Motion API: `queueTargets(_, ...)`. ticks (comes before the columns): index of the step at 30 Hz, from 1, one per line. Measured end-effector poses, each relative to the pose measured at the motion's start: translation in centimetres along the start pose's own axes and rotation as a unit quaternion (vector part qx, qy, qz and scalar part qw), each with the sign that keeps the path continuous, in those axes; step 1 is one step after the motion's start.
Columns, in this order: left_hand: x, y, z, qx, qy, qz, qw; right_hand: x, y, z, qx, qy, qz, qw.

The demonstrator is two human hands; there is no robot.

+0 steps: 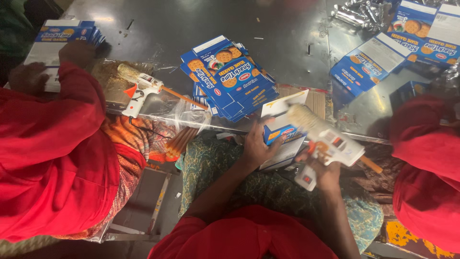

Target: The person sits on the floor at a metal table and uses a hot glue gun to seal blue and white cardboard boxes. They repeatedly pick up boxes, apply glue to the edges, close the flaps, and place the sealed boxes on the table.

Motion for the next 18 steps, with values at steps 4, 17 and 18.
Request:
queueTargets(4,-0.1,0.3,-0.1,0.017,0.012,-0.017,1.0,1.0,-2.0,0.4,-0.002,0.0,0.118,0.993)
queueTargets(17,-0.7,-0.6,0.2,0.041,0.029,0.016,0.999,-5.2,3.0,-13.5,0.115,0.067,0.3,0.945)
queueTargets(18,-0.6,-0.9,0.2,0.04,0.029,0.018,0.999,-5.3,2.3,-13.3,0.111,0.077,0.412,0.901)
Point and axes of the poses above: each hand's wrist, its own z-axis away from the middle knuckle, its own x-axis out of the palm, y = z × x, the point moved 5 cm from there along -z, towards the middle knuckle, and after that the axes turned 4 degrees about -z, right-handed, at the moved point
